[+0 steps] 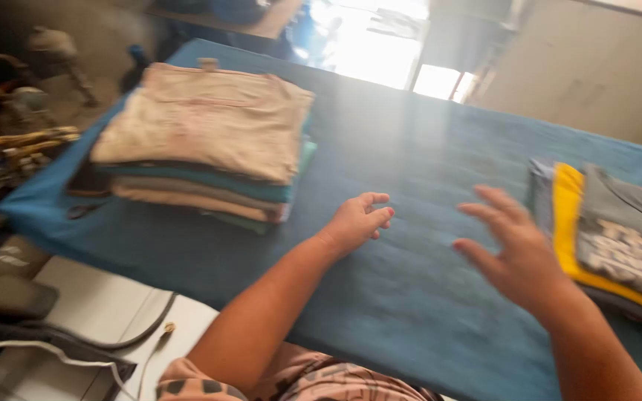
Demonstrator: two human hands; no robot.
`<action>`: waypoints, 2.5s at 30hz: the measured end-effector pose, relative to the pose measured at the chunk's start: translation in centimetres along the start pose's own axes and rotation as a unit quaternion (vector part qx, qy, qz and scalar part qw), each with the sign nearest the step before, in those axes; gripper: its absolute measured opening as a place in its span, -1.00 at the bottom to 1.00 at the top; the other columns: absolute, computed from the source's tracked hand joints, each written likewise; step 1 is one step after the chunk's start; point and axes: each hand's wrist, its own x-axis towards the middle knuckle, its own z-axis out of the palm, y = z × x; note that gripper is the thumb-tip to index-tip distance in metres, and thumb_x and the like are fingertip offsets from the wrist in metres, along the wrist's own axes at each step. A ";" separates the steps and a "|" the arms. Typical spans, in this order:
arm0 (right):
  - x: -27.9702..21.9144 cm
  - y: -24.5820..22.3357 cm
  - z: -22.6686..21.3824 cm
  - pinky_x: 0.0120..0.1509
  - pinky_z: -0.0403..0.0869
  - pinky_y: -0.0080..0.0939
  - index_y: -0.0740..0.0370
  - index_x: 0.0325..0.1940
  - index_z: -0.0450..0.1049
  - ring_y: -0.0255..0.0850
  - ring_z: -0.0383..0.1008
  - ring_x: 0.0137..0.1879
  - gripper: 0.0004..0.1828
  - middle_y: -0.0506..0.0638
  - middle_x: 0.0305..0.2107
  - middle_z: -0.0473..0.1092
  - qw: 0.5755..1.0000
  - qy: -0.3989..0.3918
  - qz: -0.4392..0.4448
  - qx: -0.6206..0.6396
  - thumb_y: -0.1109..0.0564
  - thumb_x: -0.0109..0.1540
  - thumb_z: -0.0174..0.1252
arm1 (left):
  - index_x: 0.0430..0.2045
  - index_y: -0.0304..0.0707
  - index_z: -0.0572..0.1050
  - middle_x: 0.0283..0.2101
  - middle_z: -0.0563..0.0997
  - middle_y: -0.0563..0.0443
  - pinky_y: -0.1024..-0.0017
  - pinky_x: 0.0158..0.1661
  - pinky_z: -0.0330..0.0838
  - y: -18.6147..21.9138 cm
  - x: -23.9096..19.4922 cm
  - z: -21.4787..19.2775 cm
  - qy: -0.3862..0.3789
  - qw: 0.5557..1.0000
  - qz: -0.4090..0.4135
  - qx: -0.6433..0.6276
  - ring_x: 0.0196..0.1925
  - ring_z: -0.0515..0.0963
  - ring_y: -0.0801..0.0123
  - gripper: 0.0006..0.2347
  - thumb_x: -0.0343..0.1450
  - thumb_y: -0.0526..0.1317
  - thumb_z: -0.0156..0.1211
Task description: Folding and stacking various shirts and tops on a laundry table
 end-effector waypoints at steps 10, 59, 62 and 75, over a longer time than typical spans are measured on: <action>15.3 -17.5 14.3 0.29 0.47 0.13 -0.10 0.31 0.41 0.15 0.41 0.32 -0.42 0.02 0.25 0.36 0.958 -0.034 -0.274 0.077 -0.28 0.27 0.23 | 0.22 -0.09 0.40 -0.27 0.57 -0.01 0.48 -0.49 0.36 -9.0 3.6 2.3 0.115 0.979 0.044 -0.161 -0.46 0.49 0.40 -0.54 0.43 0.02 0.13; -18.1 -3.2 3.6 0.02 0.57 -0.22 0.28 0.08 0.56 -0.14 0.59 -0.12 -0.66 0.19 -0.15 0.60 0.588 -0.281 0.430 0.625 0.29 0.21 0.23 | 0.24 -0.04 0.37 0.18 0.57 0.02 0.32 0.06 0.44 0.6 -5.1 0.3 0.051 0.952 -0.137 0.268 0.17 0.56 0.26 -0.39 0.19 -0.13 0.10; -15.4 2.3 4.1 0.10 0.55 -0.28 0.21 -0.13 0.71 -0.32 0.61 -0.11 -0.79 -0.06 -0.26 0.67 0.841 -0.166 0.256 0.448 0.12 0.22 0.27 | 0.45 0.06 0.02 0.40 0.35 0.06 0.30 0.23 0.29 -0.1 -6.2 -0.3 0.041 0.918 -0.160 0.360 0.38 0.39 0.15 -0.22 0.25 0.06 0.10; -3.9 11.5 10.6 0.05 0.41 0.09 -0.03 0.11 0.43 -0.04 0.49 0.09 -0.58 -0.09 -0.02 0.47 0.937 -0.060 0.345 -0.004 -0.19 0.24 0.16 | 0.52 -0.08 -0.07 -0.12 0.45 -0.16 -0.07 -0.39 0.55 -7.2 -8.4 0.8 0.211 0.716 0.085 0.660 -0.36 0.64 -0.08 -0.15 0.35 0.07 0.27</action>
